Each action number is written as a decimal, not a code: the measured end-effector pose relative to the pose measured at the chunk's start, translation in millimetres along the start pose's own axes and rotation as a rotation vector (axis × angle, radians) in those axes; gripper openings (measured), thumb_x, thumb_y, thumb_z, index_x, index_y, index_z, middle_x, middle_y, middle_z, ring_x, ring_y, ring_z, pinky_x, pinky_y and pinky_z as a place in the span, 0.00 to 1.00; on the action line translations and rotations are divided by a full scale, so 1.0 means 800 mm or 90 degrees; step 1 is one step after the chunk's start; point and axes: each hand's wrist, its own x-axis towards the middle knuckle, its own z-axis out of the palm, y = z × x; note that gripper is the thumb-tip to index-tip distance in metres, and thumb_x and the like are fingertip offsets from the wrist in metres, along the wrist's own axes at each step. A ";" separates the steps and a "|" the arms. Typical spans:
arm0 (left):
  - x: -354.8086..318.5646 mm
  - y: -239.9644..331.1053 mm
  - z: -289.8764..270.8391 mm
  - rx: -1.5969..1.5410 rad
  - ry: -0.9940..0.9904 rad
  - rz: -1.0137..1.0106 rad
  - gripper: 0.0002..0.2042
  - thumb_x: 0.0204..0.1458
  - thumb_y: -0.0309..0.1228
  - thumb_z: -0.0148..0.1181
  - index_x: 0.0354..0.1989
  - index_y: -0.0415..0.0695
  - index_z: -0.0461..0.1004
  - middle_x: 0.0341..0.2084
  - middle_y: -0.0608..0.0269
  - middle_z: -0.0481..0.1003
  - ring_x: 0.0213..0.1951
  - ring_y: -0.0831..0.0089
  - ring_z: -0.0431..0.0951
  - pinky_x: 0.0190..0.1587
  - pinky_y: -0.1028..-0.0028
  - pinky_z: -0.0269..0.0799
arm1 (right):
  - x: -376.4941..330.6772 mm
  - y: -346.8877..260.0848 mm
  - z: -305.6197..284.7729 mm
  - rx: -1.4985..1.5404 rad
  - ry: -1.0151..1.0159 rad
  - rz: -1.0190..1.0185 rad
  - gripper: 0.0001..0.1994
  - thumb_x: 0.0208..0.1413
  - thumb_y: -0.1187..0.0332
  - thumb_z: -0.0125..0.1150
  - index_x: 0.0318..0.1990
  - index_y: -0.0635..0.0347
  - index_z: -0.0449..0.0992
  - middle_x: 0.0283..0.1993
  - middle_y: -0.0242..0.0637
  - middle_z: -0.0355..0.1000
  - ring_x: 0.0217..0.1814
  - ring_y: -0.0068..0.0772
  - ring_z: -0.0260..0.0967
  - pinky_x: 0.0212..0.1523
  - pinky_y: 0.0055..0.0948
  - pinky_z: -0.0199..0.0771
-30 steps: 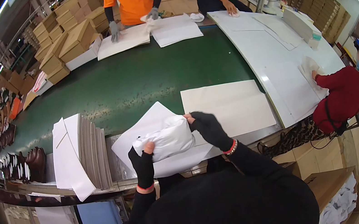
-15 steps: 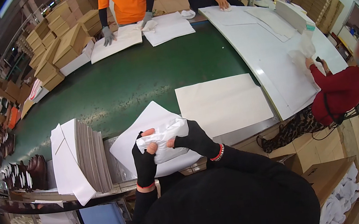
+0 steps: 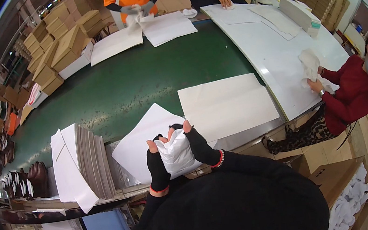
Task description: The person wraps small white items in white paper on a green table. They fold the paper around the items and place the wrapped bundles into a cardboard box. The person also moves a stack of white paper and clears the table surface during the process.
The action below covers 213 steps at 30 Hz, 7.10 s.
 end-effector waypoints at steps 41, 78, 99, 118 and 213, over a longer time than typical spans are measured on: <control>0.001 -0.083 -0.017 0.614 -0.287 -0.206 0.12 0.60 0.33 0.52 0.48 0.40 0.72 0.28 0.65 0.72 0.30 0.79 0.70 0.36 0.79 0.66 | -0.461 -0.044 -0.371 -1.167 0.876 0.422 0.24 0.45 0.50 0.62 0.43 0.61 0.75 0.42 0.50 0.73 0.45 0.48 0.71 0.44 0.43 0.70; 0.011 -0.101 -0.221 0.878 0.044 0.112 0.28 0.49 0.41 0.64 0.60 0.49 0.65 0.61 0.44 0.60 0.63 0.46 0.58 0.61 0.57 0.59 | -0.011 0.010 -0.411 -1.266 -0.145 -0.071 0.15 0.57 0.59 0.53 0.45 0.59 0.74 0.39 0.45 0.75 0.42 0.45 0.73 0.42 0.43 0.72; 0.016 -0.055 -0.188 0.432 0.330 0.228 0.10 0.51 0.21 0.53 0.42 0.34 0.73 0.28 0.58 0.76 0.29 0.67 0.76 0.36 0.68 0.73 | -0.051 0.052 -0.404 -0.888 0.139 -0.007 0.15 0.33 0.60 0.73 0.26 0.59 0.78 0.28 0.40 0.74 0.35 0.39 0.73 0.37 0.34 0.71; 0.014 -0.038 -0.149 0.686 0.340 0.343 0.24 0.53 0.26 0.57 0.59 0.36 0.61 0.48 0.47 0.70 0.52 0.60 0.71 0.46 0.66 0.74 | -0.002 -0.051 -0.304 -0.815 0.202 -0.258 0.15 0.61 0.63 0.51 0.49 0.64 0.72 0.46 0.39 0.73 0.49 0.35 0.70 0.50 0.32 0.68; 0.013 -0.088 -0.233 0.802 -0.161 -0.158 0.30 0.45 0.50 0.65 0.53 0.48 0.66 0.37 0.49 0.76 0.41 0.54 0.77 0.42 0.63 0.71 | 0.098 0.167 -0.108 -0.934 -0.360 -0.054 0.24 0.46 0.56 0.66 0.50 0.56 0.73 0.46 0.42 0.72 0.50 0.45 0.68 0.53 0.39 0.66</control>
